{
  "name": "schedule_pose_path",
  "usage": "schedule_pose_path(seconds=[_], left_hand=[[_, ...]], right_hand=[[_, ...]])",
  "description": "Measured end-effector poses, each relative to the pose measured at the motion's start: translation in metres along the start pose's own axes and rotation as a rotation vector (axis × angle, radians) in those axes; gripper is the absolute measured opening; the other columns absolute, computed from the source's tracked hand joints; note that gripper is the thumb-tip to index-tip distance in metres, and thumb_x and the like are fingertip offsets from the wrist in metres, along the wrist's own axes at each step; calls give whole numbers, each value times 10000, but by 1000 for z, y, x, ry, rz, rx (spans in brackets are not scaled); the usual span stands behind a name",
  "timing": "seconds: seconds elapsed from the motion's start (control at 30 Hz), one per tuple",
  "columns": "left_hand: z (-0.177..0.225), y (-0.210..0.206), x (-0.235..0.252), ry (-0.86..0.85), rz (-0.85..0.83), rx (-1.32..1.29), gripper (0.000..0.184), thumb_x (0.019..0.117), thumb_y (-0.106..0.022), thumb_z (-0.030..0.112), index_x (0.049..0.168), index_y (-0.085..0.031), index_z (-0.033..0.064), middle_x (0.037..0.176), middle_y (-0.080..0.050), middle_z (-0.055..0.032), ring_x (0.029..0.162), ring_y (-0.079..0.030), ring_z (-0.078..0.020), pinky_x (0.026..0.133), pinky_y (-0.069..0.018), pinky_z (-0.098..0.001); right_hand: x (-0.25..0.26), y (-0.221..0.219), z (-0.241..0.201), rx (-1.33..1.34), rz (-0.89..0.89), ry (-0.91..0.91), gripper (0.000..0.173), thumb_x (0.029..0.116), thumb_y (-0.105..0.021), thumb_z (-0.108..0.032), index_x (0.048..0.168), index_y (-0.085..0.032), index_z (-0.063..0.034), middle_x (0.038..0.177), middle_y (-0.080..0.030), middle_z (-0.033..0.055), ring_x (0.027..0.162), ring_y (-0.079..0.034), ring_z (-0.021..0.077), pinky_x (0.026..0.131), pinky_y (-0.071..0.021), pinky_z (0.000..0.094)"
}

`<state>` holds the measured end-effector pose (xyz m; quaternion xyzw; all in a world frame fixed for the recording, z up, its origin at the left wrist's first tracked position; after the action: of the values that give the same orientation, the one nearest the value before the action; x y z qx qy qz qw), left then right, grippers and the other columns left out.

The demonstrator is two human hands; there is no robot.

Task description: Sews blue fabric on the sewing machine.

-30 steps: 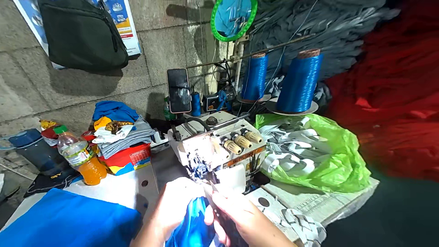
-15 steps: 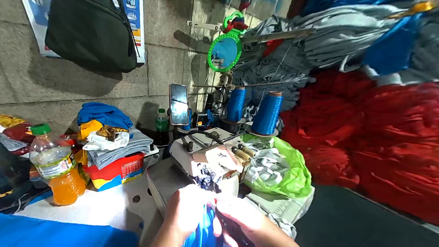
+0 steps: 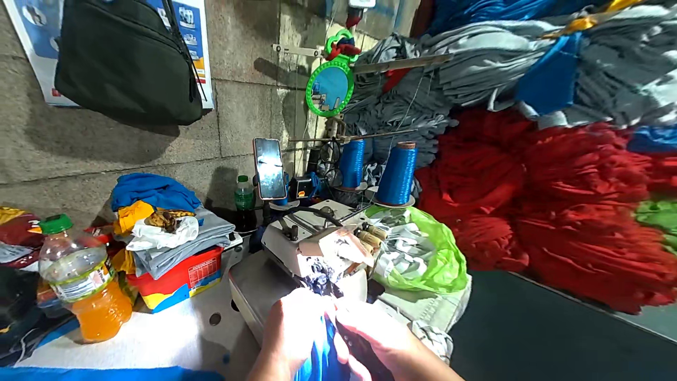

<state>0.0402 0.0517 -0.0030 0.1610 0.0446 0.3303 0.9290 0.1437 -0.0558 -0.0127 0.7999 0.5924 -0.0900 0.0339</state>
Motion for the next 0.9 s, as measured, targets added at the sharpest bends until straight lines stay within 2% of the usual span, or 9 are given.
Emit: schedule_pose_path(seconds=[0.1, 0.2, 0.3, 0.43, 0.57, 0.67, 0.77, 0.83, 0.9], left_hand=[[-1, 0, -1, -8, -6, -29, 202, 998, -598, 197, 1061, -727, 55, 994, -702, -50, 985, -645, -144, 914, -504, -386], [-3, -2, 0, 3, 31, -27, 214, 984, -611, 223, 1054, -729, 58, 998, -708, -55, 997, -655, -159, 921, -512, -406], [-3, -1, -1, -3, 72, -94, 196, 973, -621, 210, 1032, -730, 58, 977, -711, -41, 971, -662, -139, 899, -528, -379], [3, -2, -6, 1, 104, -156, 131, 970, -627, 121, 1018, -713, 35, 941, -705, -23, 918, -663, -90, 865, -543, -305], [3, -4, -6, 14, 145, -117, 126, 964, -622, 113, 1014, -712, 38, 940, -700, -16, 915, -653, -79, 862, -533, -294], [6, -6, -6, 13, 141, -79, 113, 971, -636, 117, 1014, -709, 42, 937, -692, -7, 900, -648, -65, 847, -534, -277], [8, -9, -9, -20, 151, -19, 97, 962, -643, 140, 962, -713, 72, 922, -680, 27, 893, -632, -34, 840, -520, -249], [9, -8, -13, -11, 178, -25, 65, 948, -662, 113, 934, -706, 68, 902, -674, 31, 873, -630, -30, 825, -518, -240], [8, -8, -17, -30, 223, -91, 58, 930, -652, 57, 890, -693, 66, 859, -666, 39, 830, -631, -23, 790, -528, -225]], right_hand=[[0, 0, 1, 179, 120, 103, 288, 1103, -347, -200, 1054, -602, -75, 623, -602, 1, 426, -534, 62, 392, -466, 199], [-2, 5, -2, 239, 91, 130, 321, 1100, -342, -236, 1027, -616, -88, 625, -607, 4, 429, -546, 65, 388, -477, 207], [-11, 6, -4, 75, 16, 145, 223, 1056, -339, -160, 1083, -551, -96, 647, -626, -9, 464, -582, 81, 426, -502, 222], [-18, 28, 6, -210, 39, 63, 169, 1010, -463, -78, 1170, -514, -74, 675, -611, -9, 505, -593, 96, 484, -520, 260], [-14, 49, -2, -205, 331, 311, 261, 924, -572, -81, 1184, -571, -55, 719, -586, -37, 469, -512, 30, 437, -468, 210], [-8, 28, -17, -532, 254, 478, 378, 949, -611, -186, 1284, -672, -23, 863, -674, 43, 636, -577, 81, 591, -510, 272], [2, 11, -19, -849, 177, 498, 260, 988, -521, -176, 1091, -705, -24, 895, -702, 142, 850, -696, 289, 757, -553, 500], [4, 15, -18, -833, 114, 508, 226, 986, -516, -151, 975, -690, -7, 843, -669, 137, 823, -672, 278, 732, -536, 480], [4, 26, -20, -732, 27, 507, 207, 982, -529, -125, 924, -676, 8, 791, -613, 97, 731, -593, 184, 670, -497, 367]])
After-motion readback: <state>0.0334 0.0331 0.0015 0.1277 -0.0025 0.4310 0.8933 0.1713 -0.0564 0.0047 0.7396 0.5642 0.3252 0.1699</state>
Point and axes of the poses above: each hand's wrist, its own x-axis towards the middle knuckle, its own y-axis out of the back of the hand, z = x × y, the point moved 5 cm from there along x, towards the middle knuckle
